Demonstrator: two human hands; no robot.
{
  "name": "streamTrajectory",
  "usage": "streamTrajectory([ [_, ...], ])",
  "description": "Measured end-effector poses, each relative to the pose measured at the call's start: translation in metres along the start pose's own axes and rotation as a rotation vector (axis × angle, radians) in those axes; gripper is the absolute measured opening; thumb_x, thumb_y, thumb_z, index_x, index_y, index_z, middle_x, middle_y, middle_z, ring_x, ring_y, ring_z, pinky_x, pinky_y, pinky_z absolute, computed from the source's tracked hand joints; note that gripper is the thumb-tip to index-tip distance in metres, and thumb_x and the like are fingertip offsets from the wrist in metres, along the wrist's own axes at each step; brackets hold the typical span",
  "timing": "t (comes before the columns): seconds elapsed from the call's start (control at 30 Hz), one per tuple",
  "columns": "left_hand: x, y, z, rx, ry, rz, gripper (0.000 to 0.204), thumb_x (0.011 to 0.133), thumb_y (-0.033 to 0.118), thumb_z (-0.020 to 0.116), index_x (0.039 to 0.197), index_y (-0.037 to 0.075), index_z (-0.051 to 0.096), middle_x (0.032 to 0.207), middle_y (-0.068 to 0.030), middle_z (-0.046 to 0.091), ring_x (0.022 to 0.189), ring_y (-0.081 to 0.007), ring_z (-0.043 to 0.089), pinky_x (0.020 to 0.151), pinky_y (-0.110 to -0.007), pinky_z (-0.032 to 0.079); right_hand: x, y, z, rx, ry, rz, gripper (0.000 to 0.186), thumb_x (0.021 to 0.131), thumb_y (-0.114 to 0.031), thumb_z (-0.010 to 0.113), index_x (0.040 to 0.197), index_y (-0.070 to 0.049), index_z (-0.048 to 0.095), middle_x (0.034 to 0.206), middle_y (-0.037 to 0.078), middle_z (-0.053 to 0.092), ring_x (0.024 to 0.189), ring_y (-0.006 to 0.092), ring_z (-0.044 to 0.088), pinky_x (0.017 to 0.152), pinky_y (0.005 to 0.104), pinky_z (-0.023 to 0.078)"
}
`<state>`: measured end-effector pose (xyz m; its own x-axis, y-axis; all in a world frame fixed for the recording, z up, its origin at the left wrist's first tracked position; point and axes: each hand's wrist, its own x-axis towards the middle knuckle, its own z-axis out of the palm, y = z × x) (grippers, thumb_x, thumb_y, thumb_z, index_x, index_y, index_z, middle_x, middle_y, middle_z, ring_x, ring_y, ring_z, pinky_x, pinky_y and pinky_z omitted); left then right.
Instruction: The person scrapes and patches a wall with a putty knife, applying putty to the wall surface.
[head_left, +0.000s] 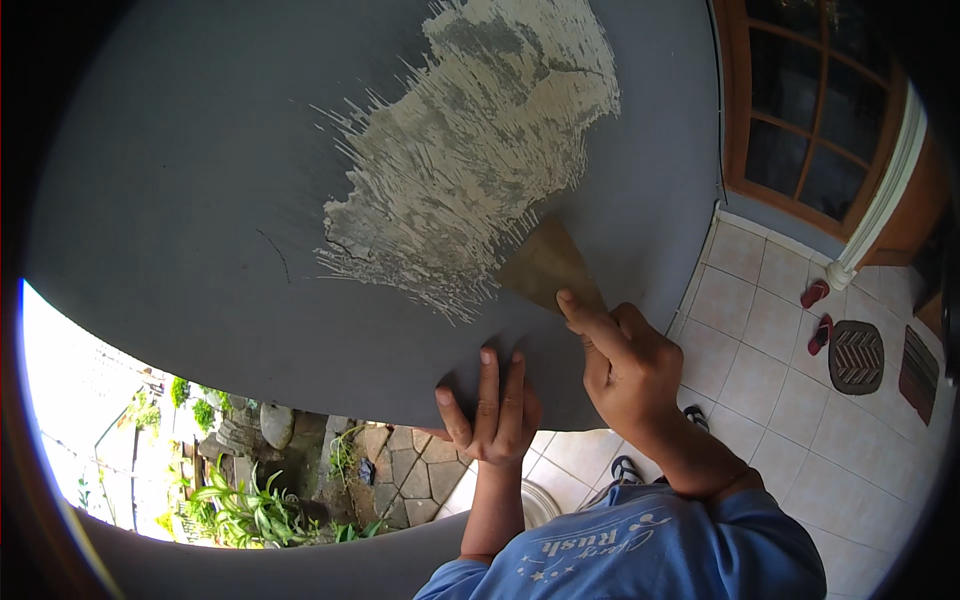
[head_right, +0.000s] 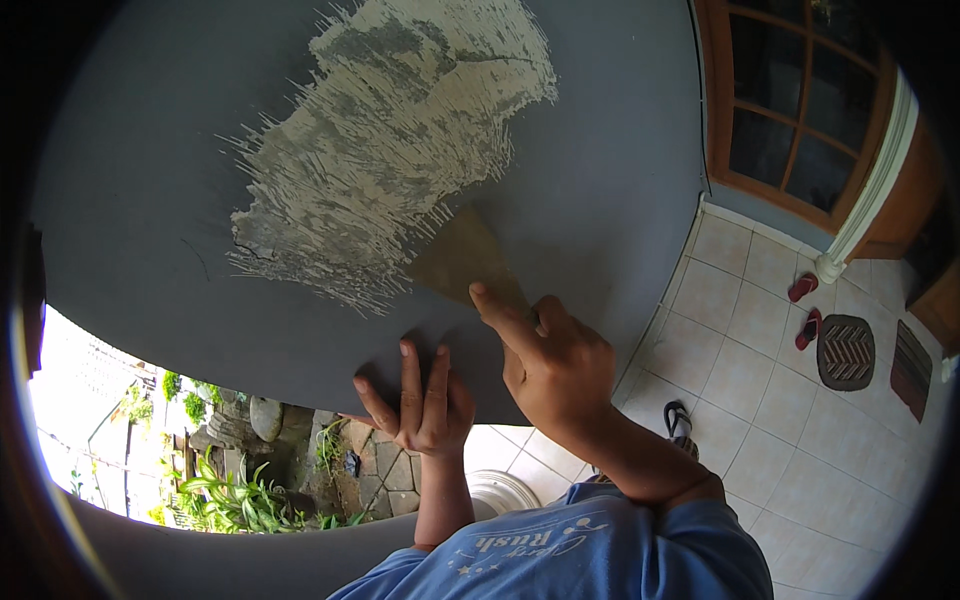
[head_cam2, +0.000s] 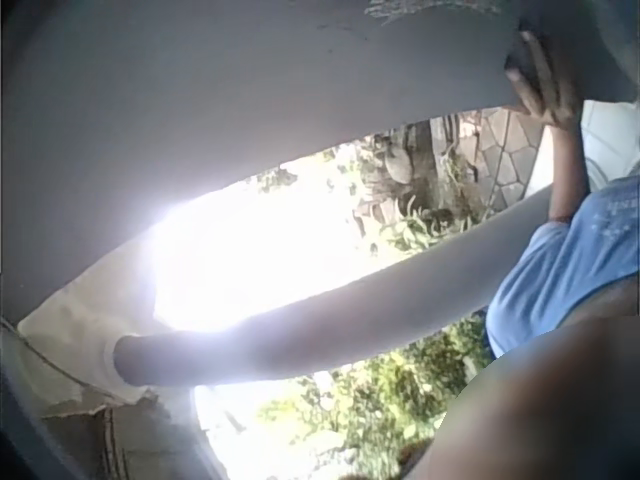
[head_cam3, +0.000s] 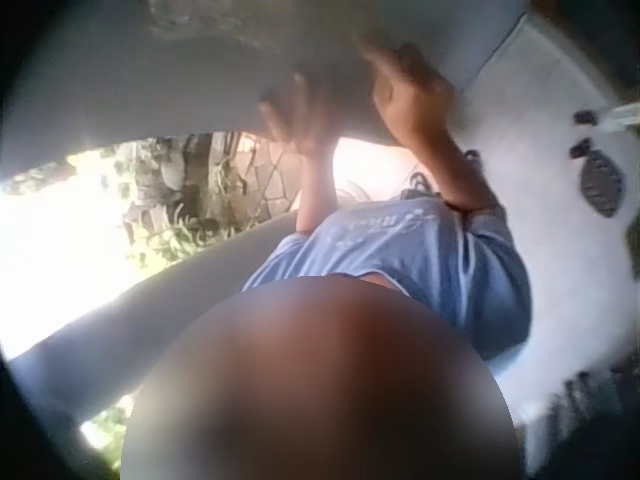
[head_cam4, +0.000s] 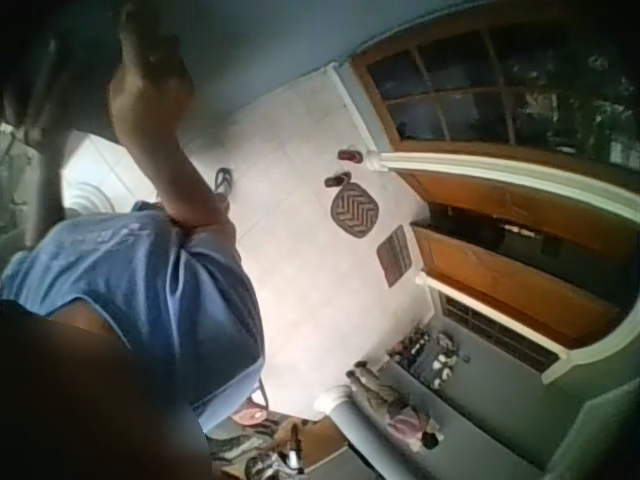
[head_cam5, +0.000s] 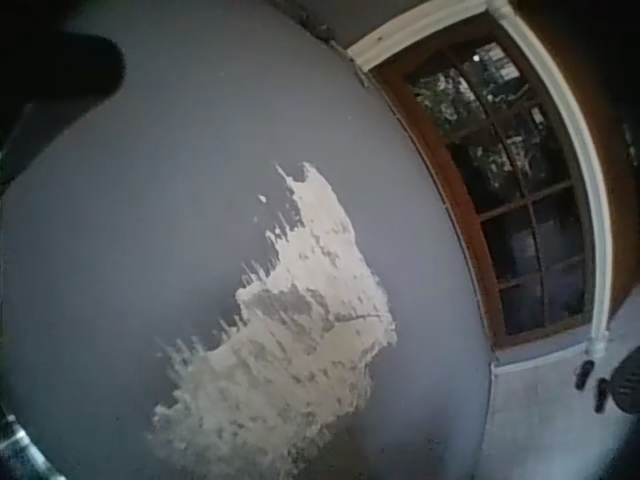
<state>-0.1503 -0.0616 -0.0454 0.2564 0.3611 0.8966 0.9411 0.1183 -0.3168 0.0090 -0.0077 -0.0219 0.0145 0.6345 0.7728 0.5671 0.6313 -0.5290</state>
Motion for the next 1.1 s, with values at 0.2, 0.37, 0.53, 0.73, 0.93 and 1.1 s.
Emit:
streamTrajectory([
  [0.2,0.001,0.004,-0.002,0.006,-0.007,-0.028,0.02,0.079,0.015,0.066,0.093,0.023,0.077,0.119,0.0021,0.067,0.14,-0.0393,0.026,0.115,-0.059,0.01,0.001,0.001,-0.008,0.009,-0.01,-0.059,0.046,0.08,-0.008,0.066,0.123,-0.023,0.064,0.064,0.002,0.047,0.046,0.0158,0.052,0.04,0.0299,0.043],
  [0.37,-0.003,0.005,0.004,-0.034,-0.005,-0.047,0.019,0.079,0.018,0.065,0.094,0.024,0.077,0.12,0.0026,0.066,0.141,-0.039,0.025,0.115,-0.061,0.007,0.022,-0.005,0.004,0.035,0.047,-0.06,0.05,0.078,-0.004,0.064,0.125,-0.021,0.063,0.066,0.002,0.048,0.047,0.0157,0.052,0.04,0.0294,0.044],
  [0.53,0.0,0.0,0.0,0.026,-0.006,0.002,0.018,0.08,0.019,0.064,0.092,0.025,0.076,0.119,0.0048,0.067,0.142,-0.0373,0.024,0.114,-0.062,0.005,0.014,-0.013,-0.004,0.037,0.021,-0.071,0.051,0.078,-0.002,0.062,0.125,-0.021,0.063,0.066,0.003,0.049,0.046,0.0162,0.052,0.04,0.03,0.044],
  [0.73,0.007,0.003,-0.001,0.03,0.011,0.026,0.017,0.079,0.017,0.065,0.09,0.025,0.077,0.117,0.0062,0.068,0.141,-0.0375,0.025,0.116,-0.055,0.011,0.029,-0.001,0.01,0.08,0.095,-0.025,0.049,0.079,0.0,0.062,0.124,-0.021,0.064,0.064,0.005,0.048,0.046,0.0176,0.052,0.04,0.0316,0.044],
  [0.93,-0.006,0.002,-0.004,-0.025,-0.048,-0.017,0.017,0.078,0.016,0.067,0.089,0.025,0.077,0.114,0.0073,0.069,0.141,-0.0365,0.026,0.116,-0.058,0.007,0.008,-0.006,-0.004,0.054,-0.007,0.066,0.048,0.08,-0.003,0.062,0.125,-0.023,0.063,0.065,0.006,0.049,0.046,0.0192,0.054,0.04,0.0324,0.044],
  [1.1,0.003,0.001,0.002,-0.015,0.008,-0.006,0.017,0.078,0.015,0.067,0.088,0.025,0.076,0.113,0.0074,0.069,0.141,-0.036,0.027,0.115,-0.059,0.005,0.01,-0.001,-0.012,-0.106,0.012,0.011,0.05,0.079,-0.006,0.063,0.125,-0.023,0.062,0.066,0.004,0.048,0.047,0.0187,0.054,0.04,0.0317,0.045],
])
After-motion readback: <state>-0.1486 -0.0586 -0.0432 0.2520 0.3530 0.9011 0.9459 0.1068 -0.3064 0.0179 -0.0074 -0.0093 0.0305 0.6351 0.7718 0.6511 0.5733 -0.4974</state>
